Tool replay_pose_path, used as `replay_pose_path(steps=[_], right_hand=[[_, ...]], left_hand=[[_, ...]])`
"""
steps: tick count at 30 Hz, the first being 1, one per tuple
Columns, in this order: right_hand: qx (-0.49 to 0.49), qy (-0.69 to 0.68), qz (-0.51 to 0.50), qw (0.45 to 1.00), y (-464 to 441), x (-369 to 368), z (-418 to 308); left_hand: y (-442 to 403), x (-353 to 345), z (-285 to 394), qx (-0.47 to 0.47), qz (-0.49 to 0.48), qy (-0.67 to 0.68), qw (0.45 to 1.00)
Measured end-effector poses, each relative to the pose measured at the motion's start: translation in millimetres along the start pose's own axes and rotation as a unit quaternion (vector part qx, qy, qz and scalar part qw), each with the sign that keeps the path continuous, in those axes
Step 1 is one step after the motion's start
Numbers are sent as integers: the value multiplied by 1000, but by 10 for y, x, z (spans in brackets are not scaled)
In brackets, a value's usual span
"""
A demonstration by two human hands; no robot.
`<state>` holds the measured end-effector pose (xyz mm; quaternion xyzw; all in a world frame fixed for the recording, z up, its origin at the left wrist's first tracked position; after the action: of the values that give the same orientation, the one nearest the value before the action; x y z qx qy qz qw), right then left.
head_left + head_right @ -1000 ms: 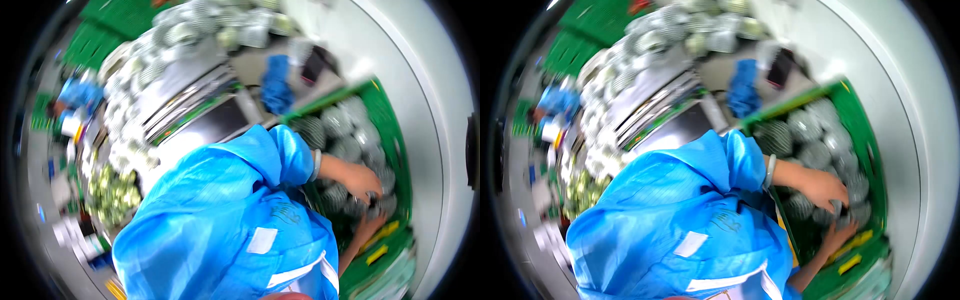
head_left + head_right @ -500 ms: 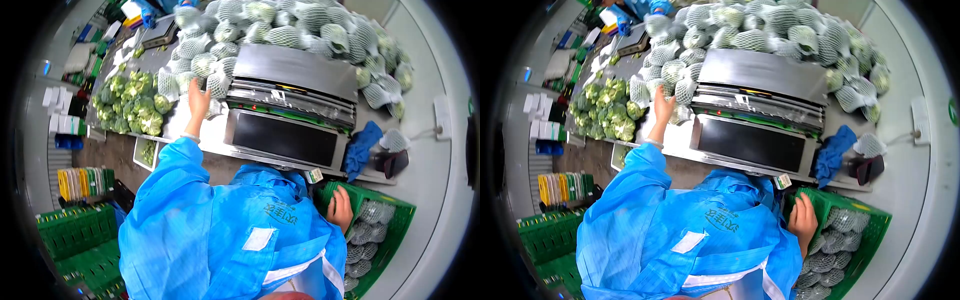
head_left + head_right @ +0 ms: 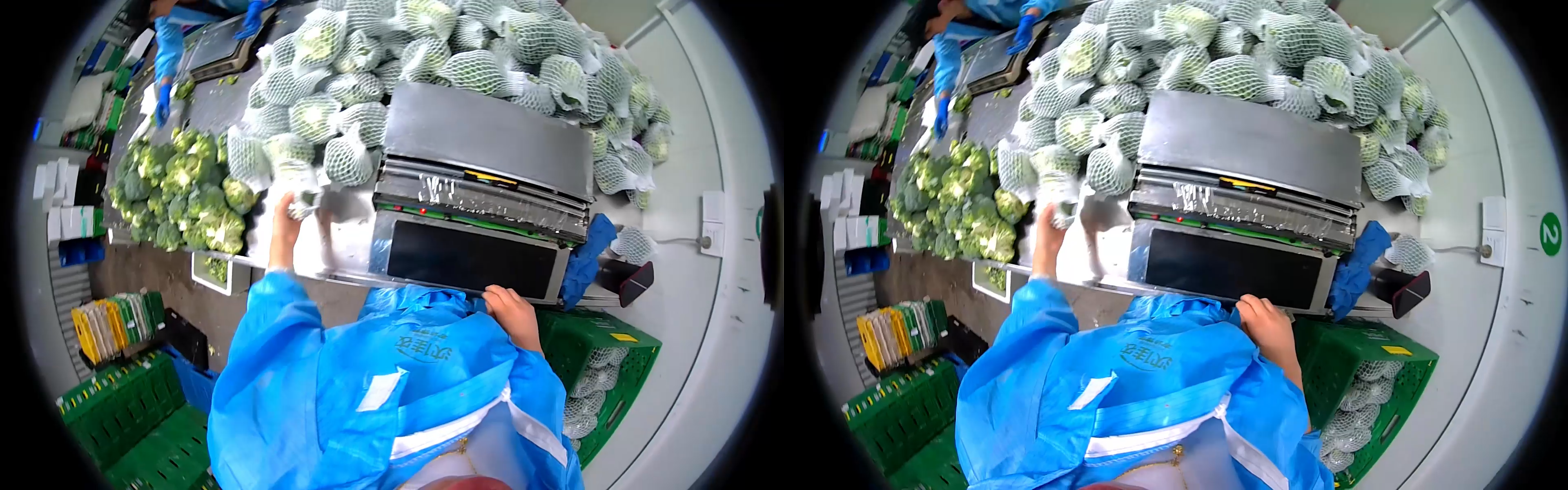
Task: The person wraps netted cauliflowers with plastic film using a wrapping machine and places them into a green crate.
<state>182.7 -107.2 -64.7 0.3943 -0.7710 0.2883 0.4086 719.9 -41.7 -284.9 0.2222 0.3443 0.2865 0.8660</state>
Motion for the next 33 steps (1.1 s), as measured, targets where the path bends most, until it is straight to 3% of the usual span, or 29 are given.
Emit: replay_pose_path(steps=[2, 4, 6, 8, 10, 12, 15, 18, 19, 20, 24, 26, 28, 30, 31, 33], right_hand=[[17, -6, -1, 1000, -76, 14, 72], [41, -16, 42, 998, -267, 118, 141], [83, -15, 95, 992, -526, 340, 223], [103, 21, 158, 982, -830, 618, 378], [41, 12, 205, 978, -1124, 895, 577], [-17, -94, 231, 968, -1344, 995, 947], [-117, -150, 148, 971, -1325, 772, 1796], [-120, -115, 114, 980, -1188, 735, 2024], [-96, -110, 117, 982, -1153, 823, 1960], [-104, -108, 133, 980, -1059, 888, 1925], [-153, -89, 219, 960, -442, 1023, 1960], [-245, -112, 279, 922, 23, 928, 2053], [-290, 23, 230, 929, 262, 848, 2014], [-294, 131, 212, 923, 233, 735, 1936], [-303, 201, 195, 911, 133, 697, 1895], [-313, 212, 149, 914, -93, 584, 1911]], left_hand=[[335, -458, 281, -25, 18, 119, 992], [566, -1166, 577, -30, -136, 63, 988], [745, -2336, 886, -72, -132, -207, 967], [799, -3296, 824, -41, -206, -224, 952], [521, -3920, 548, -71, -277, -359, 888], [279, -4500, 233, -224, -317, -522, 759], [-101, -4974, -243, -132, -328, -586, 729], [-305, -5033, -497, -79, -320, -527, 783], [-302, -5023, -496, -175, -300, -567, 747], [-315, -4895, -483, -191, -260, -562, 762], [163, -4123, -37, -263, -53, -481, 835], [301, -3496, 102, -170, 111, -515, 833], [485, -3162, 0, -238, 182, -627, 719], [618, -3095, -288, -311, 170, -656, 666], [720, -3204, -400, -304, 168, -667, 659], [655, -3281, -667, -319, 168, -666, 653]])
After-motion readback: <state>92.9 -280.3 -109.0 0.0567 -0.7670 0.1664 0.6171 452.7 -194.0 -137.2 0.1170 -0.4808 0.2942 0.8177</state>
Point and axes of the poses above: each hand's wrist, its own y-axis away from the middle knuckle, its own x-axis out of the back of the hand, z = x × y, the point moved 4 cm from there along -y, towards the middle knuckle, and after that the axes turned 15 degrees about x, right-handed, at the moved point
